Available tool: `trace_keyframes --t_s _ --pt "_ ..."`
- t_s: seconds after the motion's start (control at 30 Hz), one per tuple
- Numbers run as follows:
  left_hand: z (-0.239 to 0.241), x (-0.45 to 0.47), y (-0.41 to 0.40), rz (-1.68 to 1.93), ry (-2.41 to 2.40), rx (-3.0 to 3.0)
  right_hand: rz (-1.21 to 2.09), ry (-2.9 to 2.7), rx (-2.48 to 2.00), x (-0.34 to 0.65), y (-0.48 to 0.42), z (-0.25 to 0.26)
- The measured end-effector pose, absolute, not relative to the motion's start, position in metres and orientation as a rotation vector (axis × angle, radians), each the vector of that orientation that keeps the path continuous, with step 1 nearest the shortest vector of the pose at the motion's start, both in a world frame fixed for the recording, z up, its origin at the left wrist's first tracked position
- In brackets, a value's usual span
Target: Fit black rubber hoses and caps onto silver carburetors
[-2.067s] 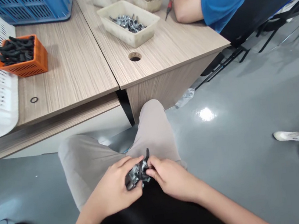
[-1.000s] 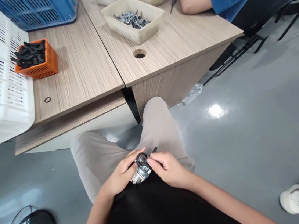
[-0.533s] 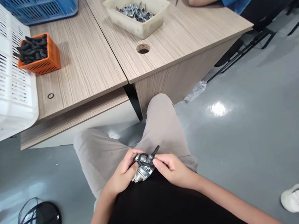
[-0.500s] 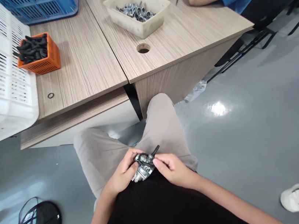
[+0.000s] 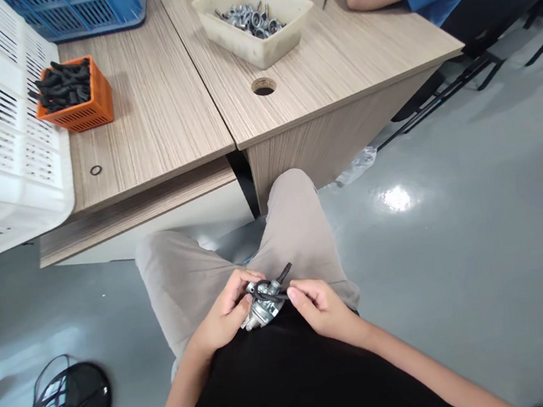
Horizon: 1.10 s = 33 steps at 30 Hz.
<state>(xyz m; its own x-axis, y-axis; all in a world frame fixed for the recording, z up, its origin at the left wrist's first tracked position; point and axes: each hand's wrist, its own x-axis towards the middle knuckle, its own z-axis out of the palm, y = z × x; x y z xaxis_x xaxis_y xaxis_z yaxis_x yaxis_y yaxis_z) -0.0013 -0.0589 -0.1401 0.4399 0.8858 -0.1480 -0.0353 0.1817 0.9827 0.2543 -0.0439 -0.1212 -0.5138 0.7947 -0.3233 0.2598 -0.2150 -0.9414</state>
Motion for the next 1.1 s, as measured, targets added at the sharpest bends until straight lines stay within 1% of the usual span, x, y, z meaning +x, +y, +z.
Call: trace_keyframes --t_s 0.27,0.37,0.67,0.97,1.1 --pt "-0.142 -0.001 -0.060 0.796 0.924 1.212 1.854 -1.488 -1.269 0.256 -0.051 -0.130" --pt "-0.143 -0.002 -0.059 0.774 0.951 1.208 1.804 -1.503 -1.286 0.255 -0.048 -0.131" --pt "-0.141 -0.001 -0.053 0.744 1.125 1.218 1.661 -1.776 -1.362 0.243 -0.015 -0.114" --pt "-0.134 0.009 -0.053 0.891 1.096 1.063 1.543 -2.095 -1.403 0.238 0.006 -0.091" --pt "-0.139 0.012 -0.055 0.936 1.143 1.018 1.443 -2.175 -1.407 0.231 0.006 -0.093"
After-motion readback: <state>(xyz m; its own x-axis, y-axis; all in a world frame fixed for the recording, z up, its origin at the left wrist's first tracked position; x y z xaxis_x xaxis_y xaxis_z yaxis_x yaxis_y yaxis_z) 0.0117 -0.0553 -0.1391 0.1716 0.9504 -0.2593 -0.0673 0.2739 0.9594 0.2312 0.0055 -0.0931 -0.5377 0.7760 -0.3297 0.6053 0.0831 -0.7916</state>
